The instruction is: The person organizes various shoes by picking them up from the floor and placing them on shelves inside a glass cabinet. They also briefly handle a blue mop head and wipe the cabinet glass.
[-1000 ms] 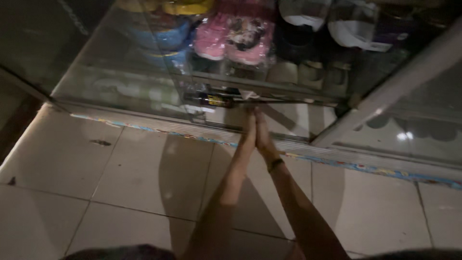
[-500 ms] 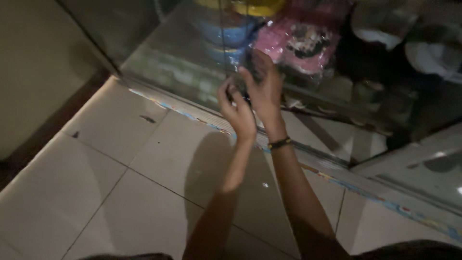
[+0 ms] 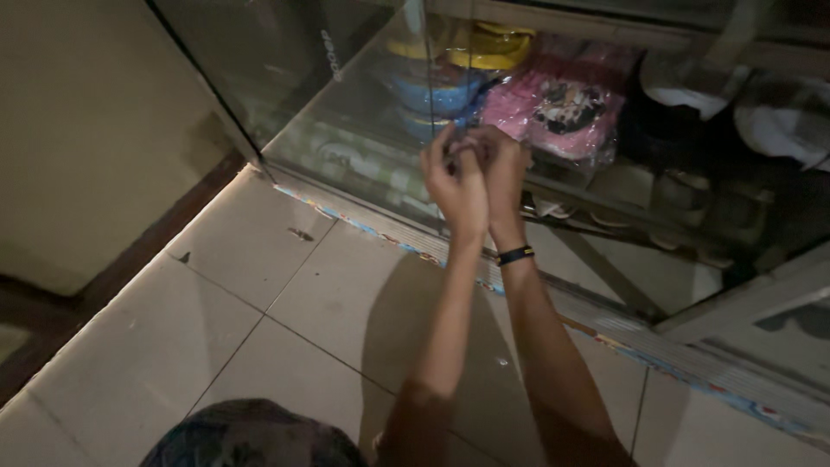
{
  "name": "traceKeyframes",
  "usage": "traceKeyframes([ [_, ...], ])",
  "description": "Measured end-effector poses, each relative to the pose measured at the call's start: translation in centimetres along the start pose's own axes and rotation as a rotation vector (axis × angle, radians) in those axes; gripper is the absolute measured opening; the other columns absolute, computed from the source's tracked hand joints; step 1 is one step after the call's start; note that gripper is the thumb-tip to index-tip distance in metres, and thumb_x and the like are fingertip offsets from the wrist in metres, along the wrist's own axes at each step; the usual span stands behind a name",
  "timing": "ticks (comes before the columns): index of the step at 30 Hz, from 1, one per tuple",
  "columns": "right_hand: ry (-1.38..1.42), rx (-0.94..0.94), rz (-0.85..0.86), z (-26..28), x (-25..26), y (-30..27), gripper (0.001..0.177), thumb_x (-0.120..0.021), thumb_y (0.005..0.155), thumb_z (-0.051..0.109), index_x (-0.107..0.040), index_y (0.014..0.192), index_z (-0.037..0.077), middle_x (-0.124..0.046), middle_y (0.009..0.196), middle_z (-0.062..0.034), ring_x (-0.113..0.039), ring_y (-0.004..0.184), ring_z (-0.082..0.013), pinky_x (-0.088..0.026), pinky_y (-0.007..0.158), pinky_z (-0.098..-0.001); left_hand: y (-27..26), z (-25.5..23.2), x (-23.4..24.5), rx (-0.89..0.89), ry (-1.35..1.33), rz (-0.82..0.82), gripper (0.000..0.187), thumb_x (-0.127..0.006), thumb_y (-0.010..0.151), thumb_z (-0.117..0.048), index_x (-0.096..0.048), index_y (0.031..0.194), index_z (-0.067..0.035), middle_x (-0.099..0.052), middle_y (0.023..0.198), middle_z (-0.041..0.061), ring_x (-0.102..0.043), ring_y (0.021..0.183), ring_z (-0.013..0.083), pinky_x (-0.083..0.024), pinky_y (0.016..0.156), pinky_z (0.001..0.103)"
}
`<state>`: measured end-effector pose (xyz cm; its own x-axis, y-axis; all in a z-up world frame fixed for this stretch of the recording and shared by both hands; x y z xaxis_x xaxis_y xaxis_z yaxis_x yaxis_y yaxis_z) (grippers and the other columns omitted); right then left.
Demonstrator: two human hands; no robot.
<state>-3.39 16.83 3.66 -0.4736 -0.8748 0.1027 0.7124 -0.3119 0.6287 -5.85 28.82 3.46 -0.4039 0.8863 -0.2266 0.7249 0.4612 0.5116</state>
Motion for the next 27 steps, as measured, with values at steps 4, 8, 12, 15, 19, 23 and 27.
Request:
traceKeyframes([
  [4,0.058,0.118,-0.056,1.8,2.6,0.4,0.003,-0.057,0.080,0.000,-0.059,0.080,-0.002,-0.063,0.072,-0.0054,-0.058,0.067,-0.0085,-0.049,0.062,-0.0218,-0.4,-1.5,0.0,-0.138,0.068,-0.040,0.030,-0.047,0.082,-0.007,-0.050,0.111,0.001,-0.044,0.113,0.014,-0.048,0.103,0.0234,-0.041,0.088,0.032],
  [8,-0.041,0.328,0.029,4.7,2.3,0.5,0.016,-0.060,0.074,0.000,-0.057,0.088,-0.005,-0.061,0.082,-0.0128,-0.059,0.074,-0.0174,-0.048,0.066,-0.0266,-0.9,-1.5,-0.2,-0.090,-0.109,-0.088,0.029,-0.044,0.082,-0.008,-0.052,0.108,0.002,-0.045,0.115,0.014,-0.048,0.105,0.0253,-0.043,0.084,0.032],
  [12,0.100,0.170,0.066,3.6,-1.3,1.2,0.008,-0.060,0.073,0.002,-0.058,0.079,-0.002,-0.063,0.074,-0.0092,-0.062,0.067,-0.0153,-0.049,0.061,-0.0255,0.4,-1.7,1.6,-0.132,-0.063,-0.204,0.028,-0.042,0.082,-0.007,-0.055,0.104,0.004,-0.057,0.105,0.015,-0.055,0.098,0.0241,-0.042,0.087,0.032],
  [15,-0.011,0.088,0.003,2.0,-1.9,0.9,0.004,-0.060,0.073,0.002,-0.057,0.073,-0.001,-0.061,0.066,-0.0091,-0.058,0.056,-0.0135,-0.045,0.052,-0.0258,0.8,-1.4,2.2,-0.114,-0.053,-0.153,0.028,-0.044,0.082,-0.008,-0.054,0.104,0.006,-0.059,0.099,0.016,-0.057,0.092,0.0236,-0.043,0.083,0.032],
  [19,0.002,0.102,-0.010,1.6,-1.7,1.1,0.008,-0.061,0.072,0.003,-0.055,0.069,0.000,-0.059,0.059,-0.0088,-0.052,0.050,-0.0118,-0.041,0.045,-0.0249,0.8,-1.8,1.7,-0.025,-0.008,-0.103,0.029,-0.044,0.080,-0.009,-0.056,0.103,0.004,-0.062,0.084,0.015,-0.060,0.077,0.0216,-0.047,0.073,0.032],
  [23,0.004,0.044,-0.056,0.8,-1.0,1.3,0.008,-0.053,0.075,0.005,-0.054,0.068,0.002,-0.056,0.056,-0.0075,-0.050,0.050,-0.0094,-0.036,0.041,-0.0246,0.3,-5.0,1.7,-0.223,0.182,-0.192,0.023,-0.048,0.081,-0.008,-0.059,0.099,0.003,-0.061,0.087,0.016,-0.059,0.080,0.0233,-0.045,0.074,0.033],
  [27,-0.082,0.038,-0.041,0.0,0.2,1.2,0.009,-0.051,0.076,0.005,-0.053,0.068,0.003,-0.054,0.056,-0.0067,-0.049,0.050,-0.0091,-0.036,0.042,-0.0252,-0.2,-5.2,0.5,-0.266,0.101,-0.150,0.026,-0.048,0.081,-0.008,-0.056,0.105,0.000,-0.060,0.095,0.016,-0.059,0.087,0.0263,-0.045,0.080,0.033],
])
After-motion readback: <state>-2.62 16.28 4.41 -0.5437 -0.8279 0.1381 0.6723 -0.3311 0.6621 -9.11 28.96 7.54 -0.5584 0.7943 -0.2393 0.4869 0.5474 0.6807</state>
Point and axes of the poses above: each hand's wrist, its own y-axis towards the middle knuckle, its own x-axis out of the back of the hand, z = x × y, the point moved 9 cm from there along y, towards the middle knuckle
